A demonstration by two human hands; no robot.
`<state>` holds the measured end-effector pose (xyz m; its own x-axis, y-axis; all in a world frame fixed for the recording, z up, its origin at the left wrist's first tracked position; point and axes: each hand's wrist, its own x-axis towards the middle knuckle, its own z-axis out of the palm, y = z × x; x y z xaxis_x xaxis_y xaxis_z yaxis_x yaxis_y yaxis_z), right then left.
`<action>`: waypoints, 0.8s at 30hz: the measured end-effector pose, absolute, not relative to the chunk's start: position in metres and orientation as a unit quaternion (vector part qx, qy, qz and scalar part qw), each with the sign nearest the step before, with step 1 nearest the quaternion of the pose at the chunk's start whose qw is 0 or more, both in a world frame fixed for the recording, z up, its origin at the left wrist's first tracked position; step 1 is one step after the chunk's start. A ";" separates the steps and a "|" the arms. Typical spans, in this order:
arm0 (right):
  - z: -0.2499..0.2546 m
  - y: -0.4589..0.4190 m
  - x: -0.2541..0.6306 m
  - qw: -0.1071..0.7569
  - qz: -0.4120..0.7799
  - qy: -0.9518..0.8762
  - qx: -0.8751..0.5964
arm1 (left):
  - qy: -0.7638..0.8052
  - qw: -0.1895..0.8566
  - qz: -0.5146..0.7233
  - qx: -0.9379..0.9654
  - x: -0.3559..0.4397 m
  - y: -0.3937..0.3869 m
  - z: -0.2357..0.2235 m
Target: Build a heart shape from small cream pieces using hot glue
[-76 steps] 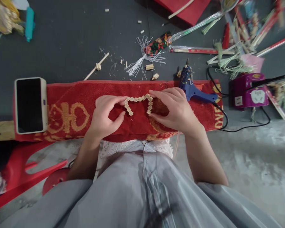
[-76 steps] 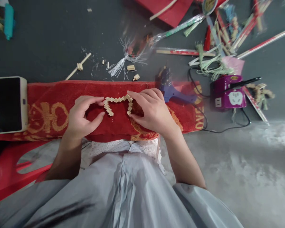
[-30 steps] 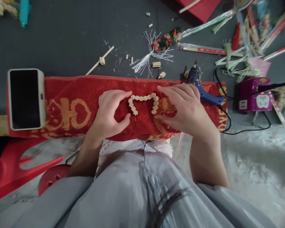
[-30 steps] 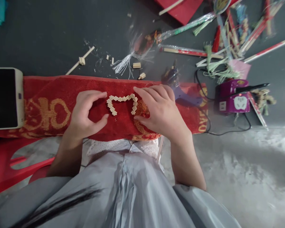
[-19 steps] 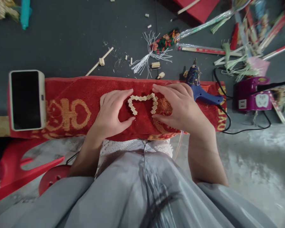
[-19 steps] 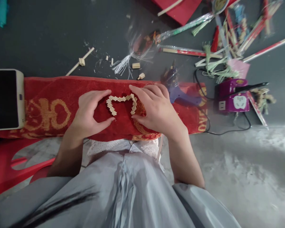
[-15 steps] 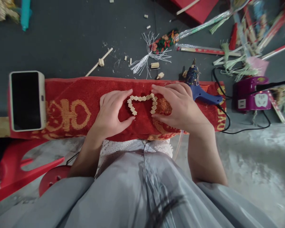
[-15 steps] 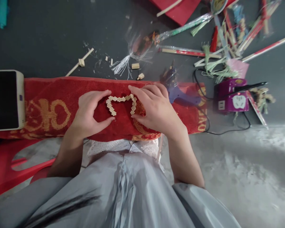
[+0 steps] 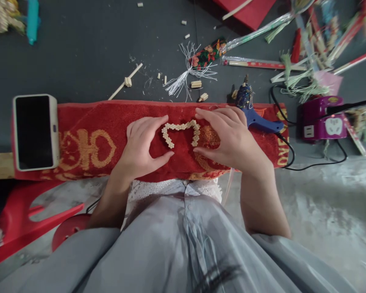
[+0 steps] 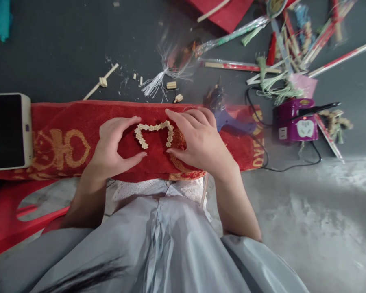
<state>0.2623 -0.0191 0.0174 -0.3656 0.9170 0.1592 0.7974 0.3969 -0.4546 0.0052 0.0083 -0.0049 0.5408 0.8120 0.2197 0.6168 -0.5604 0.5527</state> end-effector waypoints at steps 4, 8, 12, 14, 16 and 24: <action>0.018 -0.031 0.259 0.210 0.098 -0.788 -0.571 | 0.411 0.219 0.223 0.856 0.009 0.010 0.004; 0.017 -0.046 0.251 0.218 0.052 -0.744 -0.629 | 0.370 0.203 0.217 0.880 0.023 0.021 0.021; 0.015 -0.053 0.241 0.234 0.068 -0.705 -0.666 | 0.356 0.222 0.156 0.894 0.043 0.043 0.035; 0.013 -0.055 0.236 0.228 0.085 -0.689 -0.682 | 0.352 0.244 0.133 0.894 0.053 0.056 0.039; 0.012 -0.056 0.231 0.221 0.103 -0.677 -0.694 | 0.366 0.255 0.112 0.888 0.063 0.069 0.043; 0.010 -0.062 0.233 0.244 0.138 -0.668 -0.689 | 0.451 0.258 0.032 0.854 0.070 0.104 0.067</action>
